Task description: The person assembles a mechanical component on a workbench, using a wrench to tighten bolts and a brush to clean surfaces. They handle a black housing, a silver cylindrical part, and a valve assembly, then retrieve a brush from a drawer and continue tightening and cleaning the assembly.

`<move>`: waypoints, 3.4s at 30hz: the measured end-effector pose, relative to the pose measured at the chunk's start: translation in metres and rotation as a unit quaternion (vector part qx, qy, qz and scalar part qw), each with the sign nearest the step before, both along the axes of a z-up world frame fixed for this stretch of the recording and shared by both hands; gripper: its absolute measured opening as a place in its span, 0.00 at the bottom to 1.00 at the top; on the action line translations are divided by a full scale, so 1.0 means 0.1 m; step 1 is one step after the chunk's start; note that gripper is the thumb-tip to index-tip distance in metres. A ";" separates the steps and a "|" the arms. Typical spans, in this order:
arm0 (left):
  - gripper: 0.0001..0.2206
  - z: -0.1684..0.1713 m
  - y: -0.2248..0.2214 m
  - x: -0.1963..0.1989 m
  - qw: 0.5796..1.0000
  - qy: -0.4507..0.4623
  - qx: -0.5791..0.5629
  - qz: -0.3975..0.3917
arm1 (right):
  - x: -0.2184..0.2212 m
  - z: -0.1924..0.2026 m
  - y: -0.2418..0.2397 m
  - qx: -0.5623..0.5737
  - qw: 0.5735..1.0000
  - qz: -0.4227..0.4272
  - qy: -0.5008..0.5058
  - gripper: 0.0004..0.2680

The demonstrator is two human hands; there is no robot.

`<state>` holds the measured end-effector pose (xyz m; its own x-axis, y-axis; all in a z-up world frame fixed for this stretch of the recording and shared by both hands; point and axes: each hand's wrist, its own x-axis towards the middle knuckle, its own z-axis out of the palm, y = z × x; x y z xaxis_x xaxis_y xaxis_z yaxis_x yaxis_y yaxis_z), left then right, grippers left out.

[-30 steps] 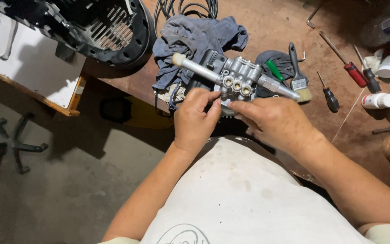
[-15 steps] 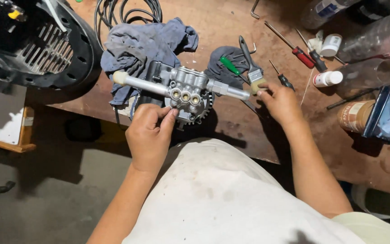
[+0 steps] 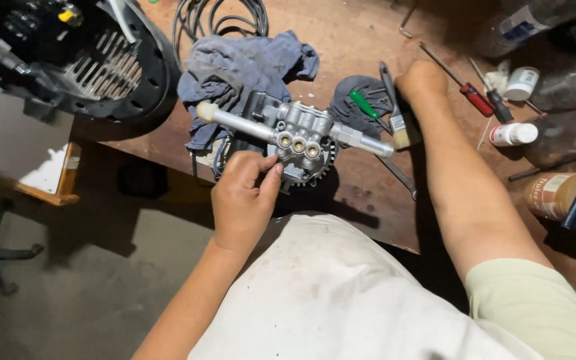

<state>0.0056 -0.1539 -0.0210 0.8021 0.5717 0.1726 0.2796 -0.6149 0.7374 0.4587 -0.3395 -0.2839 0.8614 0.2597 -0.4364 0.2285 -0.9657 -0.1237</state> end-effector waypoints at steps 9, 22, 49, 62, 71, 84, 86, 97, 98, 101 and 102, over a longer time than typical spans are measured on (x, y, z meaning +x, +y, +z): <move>0.10 0.33 0.18 -0.17 0.996 -0.076 -0.053 -0.002 | 0.04 0.79 -0.44 0.333 0.902 0.103 -0.255 0.06; 0.06 0.36 0.66 0.80 0.977 -0.078 0.088 -0.179 | -2.08 3.88 0.79 0.346 0.775 0.484 -0.215 0.07; 0.04 -0.35 0.62 0.99 0.986 -0.085 0.078 -0.120 | -2.15 3.50 0.93 0.110 0.889 0.383 -0.224 0.22; 0.11 -0.27 0.55 0.96 0.984 -0.074 0.064 -0.149 | -2.01 3.30 1.09 0.266 0.866 0.419 -0.064 0.16; 0.08 -0.31 0.56 0.93 0.980 -0.087 0.092 -0.156 | -1.80 3.16 0.90 0.415 0.847 0.108 0.314 0.12; 0.06 -0.43 0.54 0.96 0.977 -0.117 0.113 -0.137 | -2.28 3.46 1.18 0.276 0.940 0.189 0.061 0.12; 0.07 -0.37 0.54 0.94 0.977 -0.118 0.107 -0.141 | -2.05 3.27 1.06 0.354 0.903 0.125 0.210 0.10; 0.04 -0.32 0.58 0.94 0.979 -0.089 0.077 -0.165 | -2.14 3.40 1.07 0.261 0.919 0.279 0.094 0.10; 0.07 -0.35 0.56 0.95 0.981 -0.083 0.086 -0.154 | -2.18 3.34 1.10 0.280 0.919 0.274 0.043 0.16; 0.12 -0.43 0.52 0.98 0.981 -0.077 0.103 -0.146 | -2.26 3.44 1.14 0.270 0.931 0.241 0.037 0.22; 0.11 -0.46 0.53 0.97 0.979 -0.076 0.112 -0.150 | -2.28 3.52 1.17 0.244 0.943 0.213 0.081 0.20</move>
